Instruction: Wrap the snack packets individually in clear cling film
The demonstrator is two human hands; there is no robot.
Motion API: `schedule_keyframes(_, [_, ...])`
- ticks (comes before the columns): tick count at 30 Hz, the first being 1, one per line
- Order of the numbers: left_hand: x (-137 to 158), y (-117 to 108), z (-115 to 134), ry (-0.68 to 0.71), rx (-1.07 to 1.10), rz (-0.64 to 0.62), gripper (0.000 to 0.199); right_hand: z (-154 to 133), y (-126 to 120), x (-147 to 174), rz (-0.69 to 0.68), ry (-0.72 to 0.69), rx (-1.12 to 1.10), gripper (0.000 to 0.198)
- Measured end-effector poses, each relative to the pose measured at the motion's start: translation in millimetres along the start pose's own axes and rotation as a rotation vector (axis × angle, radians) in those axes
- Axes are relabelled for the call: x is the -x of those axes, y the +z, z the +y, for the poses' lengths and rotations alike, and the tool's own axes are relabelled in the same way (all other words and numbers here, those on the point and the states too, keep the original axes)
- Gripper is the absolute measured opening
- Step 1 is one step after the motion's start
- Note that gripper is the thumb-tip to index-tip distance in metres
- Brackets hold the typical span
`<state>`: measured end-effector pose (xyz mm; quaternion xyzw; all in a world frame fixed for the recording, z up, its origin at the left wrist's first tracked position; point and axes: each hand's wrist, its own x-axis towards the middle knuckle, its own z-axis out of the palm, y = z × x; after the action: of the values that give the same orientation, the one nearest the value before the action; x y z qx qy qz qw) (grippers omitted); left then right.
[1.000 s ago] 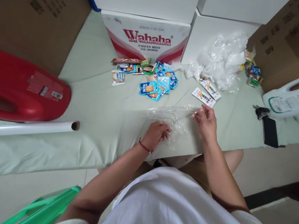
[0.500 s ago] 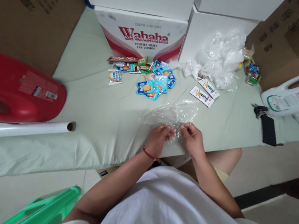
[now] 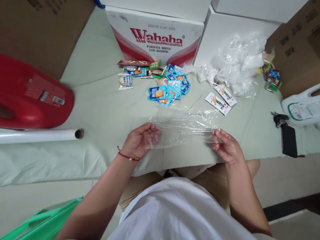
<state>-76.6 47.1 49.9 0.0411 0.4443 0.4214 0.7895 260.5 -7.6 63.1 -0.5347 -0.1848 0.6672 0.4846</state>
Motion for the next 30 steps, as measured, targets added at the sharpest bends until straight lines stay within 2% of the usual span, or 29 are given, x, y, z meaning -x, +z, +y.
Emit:
schedule_keyframes(3, [7,-14,5,0.014,-0.166,-0.039,0.012,3,-11,-5,0.008,0.012,0.116,0.037])
schedule_keyframes(5, [13,-18,1,0.032,-0.262,-0.031,0.018,7,-14,-8,0.033,0.009,0.188,0.039])
schedule_keyframes(11, [21,-8,-27,0.125,-0.460,0.085,0.043,15,2,-8,0.085,-0.065,0.292,0.047])
schedule_keyframes(17, [11,-6,-46,0.412,-0.744,0.192,0.018,11,17,2,0.096,0.070,0.330,0.072])
schedule_keyframes(20, [12,-5,-47,0.479,-0.919,0.250,0.021,13,16,9,0.063,0.101,0.387,0.089])
schedule_keyframes(24, [16,-7,-42,0.525,-1.057,0.326,0.034,16,5,13,0.062,0.060,0.362,0.078])
schedule_keyframes(30, [25,-18,-33,0.482,-1.080,0.373,0.043,11,-13,21,0.088,0.004,0.375,0.069])
